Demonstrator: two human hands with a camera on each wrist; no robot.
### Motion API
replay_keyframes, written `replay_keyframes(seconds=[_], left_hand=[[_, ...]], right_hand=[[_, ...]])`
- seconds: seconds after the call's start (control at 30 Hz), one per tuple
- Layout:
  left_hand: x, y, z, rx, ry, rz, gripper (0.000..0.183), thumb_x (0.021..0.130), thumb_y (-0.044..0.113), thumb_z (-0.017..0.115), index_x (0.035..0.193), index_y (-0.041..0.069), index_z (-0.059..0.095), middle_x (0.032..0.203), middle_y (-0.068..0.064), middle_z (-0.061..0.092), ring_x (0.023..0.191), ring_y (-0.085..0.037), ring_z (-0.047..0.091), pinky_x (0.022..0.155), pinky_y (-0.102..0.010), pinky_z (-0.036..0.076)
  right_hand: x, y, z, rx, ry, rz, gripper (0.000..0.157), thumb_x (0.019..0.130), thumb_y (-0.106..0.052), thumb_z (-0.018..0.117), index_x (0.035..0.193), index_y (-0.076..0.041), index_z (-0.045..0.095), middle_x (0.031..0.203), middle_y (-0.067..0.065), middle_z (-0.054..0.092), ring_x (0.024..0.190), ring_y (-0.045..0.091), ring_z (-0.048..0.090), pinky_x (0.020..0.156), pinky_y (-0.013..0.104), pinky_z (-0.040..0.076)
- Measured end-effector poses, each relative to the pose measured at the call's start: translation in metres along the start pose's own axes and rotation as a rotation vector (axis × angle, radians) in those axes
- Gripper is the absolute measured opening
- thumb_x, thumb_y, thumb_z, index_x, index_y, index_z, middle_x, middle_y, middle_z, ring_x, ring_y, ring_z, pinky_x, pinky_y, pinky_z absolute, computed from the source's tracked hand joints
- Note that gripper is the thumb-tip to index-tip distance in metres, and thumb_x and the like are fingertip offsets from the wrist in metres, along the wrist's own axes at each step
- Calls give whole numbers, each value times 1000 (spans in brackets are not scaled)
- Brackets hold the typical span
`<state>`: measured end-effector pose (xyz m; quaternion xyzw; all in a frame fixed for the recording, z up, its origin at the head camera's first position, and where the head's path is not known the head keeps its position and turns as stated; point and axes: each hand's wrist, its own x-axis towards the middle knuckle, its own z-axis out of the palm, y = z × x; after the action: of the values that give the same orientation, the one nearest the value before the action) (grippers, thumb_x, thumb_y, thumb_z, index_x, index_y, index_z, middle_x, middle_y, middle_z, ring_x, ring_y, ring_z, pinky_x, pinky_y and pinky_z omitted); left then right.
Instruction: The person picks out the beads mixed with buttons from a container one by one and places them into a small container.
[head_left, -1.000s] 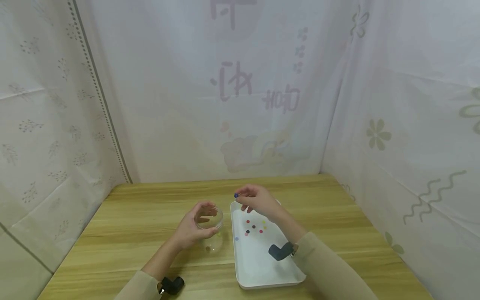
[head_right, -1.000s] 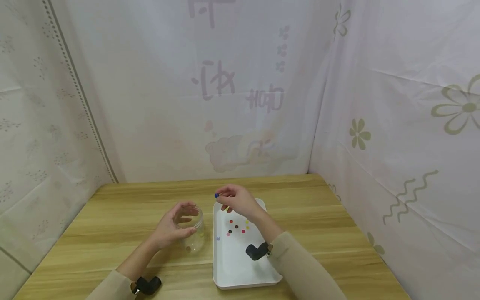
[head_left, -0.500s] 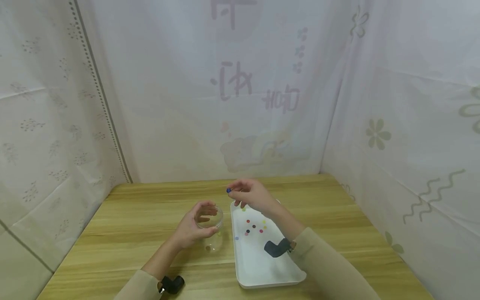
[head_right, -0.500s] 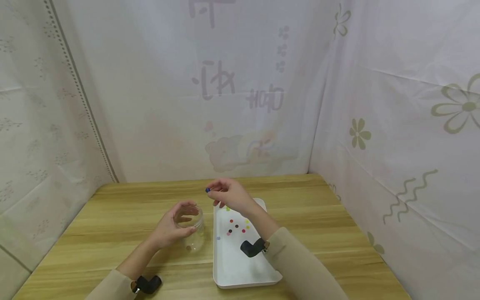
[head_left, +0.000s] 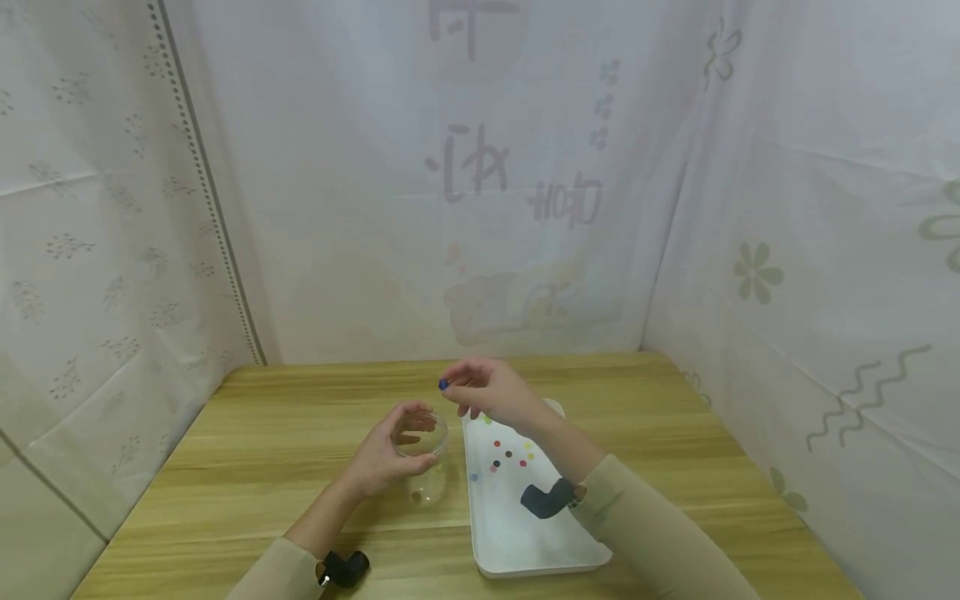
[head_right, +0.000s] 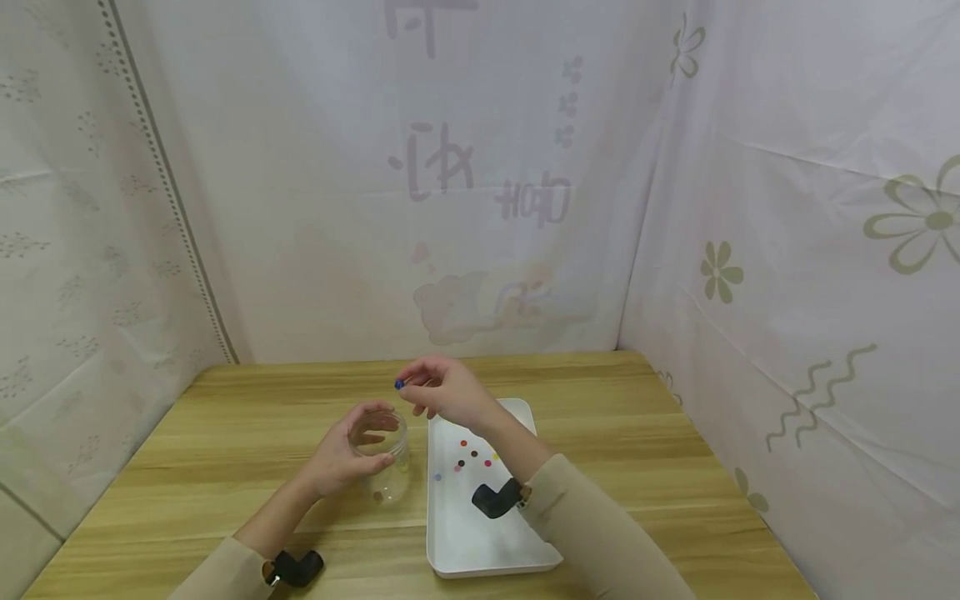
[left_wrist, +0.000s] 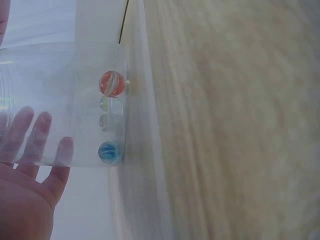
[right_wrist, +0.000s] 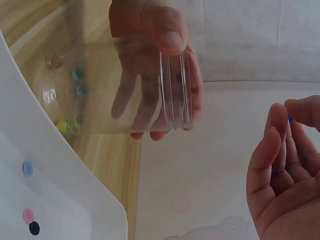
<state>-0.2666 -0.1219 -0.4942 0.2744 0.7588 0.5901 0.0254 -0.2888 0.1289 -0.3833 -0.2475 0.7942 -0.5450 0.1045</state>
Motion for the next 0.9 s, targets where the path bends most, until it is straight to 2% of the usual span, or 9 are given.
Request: replay_keyframes(seconds=[0.13,0.2,0.3,0.4,0.6,0.77,0.9], left_hand=[[0,-1,0,-5,-3,4,74,94,17,85,154,0,46,148,-29,62,138,-44,61,113,-68,49],[0,-1,0,-7,-5,2,74,94,17,85,154,0,46,148,-30,62,138,-44,60,114,-69,49],[0,-1,0,-11,-3,3,73,94,17,85,154,0,46,148,-31,61,138,-45,60,114,-70,49],[0,-1,1,-5,1,-3,71,94,17,86,153,5,48,147,-30,62,138,-44,60,114,-68,49],[-1,-1,1,3,2,-15,67,95,19,85,152,12,50,147,-28,61,139,-42,59,116,-67,49],[-2,-2,1,11,0,-13,66,95,20,85,152,14,51,149,-20,62,139,-42,58,115,-67,49],[-3,-2,1,26,2,0,66,95,20,85,152,14,51,150,-13,63,139,-43,59,114,-67,50]], right_hand=[[1,-1,5,-8,-8,-3,29,104,-23,75,129,-9,75,107,4,77,81,23,74,70,32,60],[2,-1,8,-12,-14,-13,27,104,-22,75,127,-8,75,107,6,77,80,26,75,67,30,58],[2,0,13,-13,-29,-19,25,103,-20,75,125,-8,75,105,8,76,83,37,74,65,28,56],[2,1,18,-15,-46,-16,26,104,-21,75,125,-8,75,104,8,76,84,39,74,64,27,53],[2,4,25,-28,-75,-15,23,104,-20,74,125,-11,76,110,17,76,78,20,73,64,27,52],[0,7,28,-46,-85,-19,25,104,-20,72,127,-12,76,114,20,76,78,18,72,65,28,52],[-1,9,30,-58,-84,-15,25,104,-21,71,127,-13,76,111,15,76,79,19,72,65,28,52]])
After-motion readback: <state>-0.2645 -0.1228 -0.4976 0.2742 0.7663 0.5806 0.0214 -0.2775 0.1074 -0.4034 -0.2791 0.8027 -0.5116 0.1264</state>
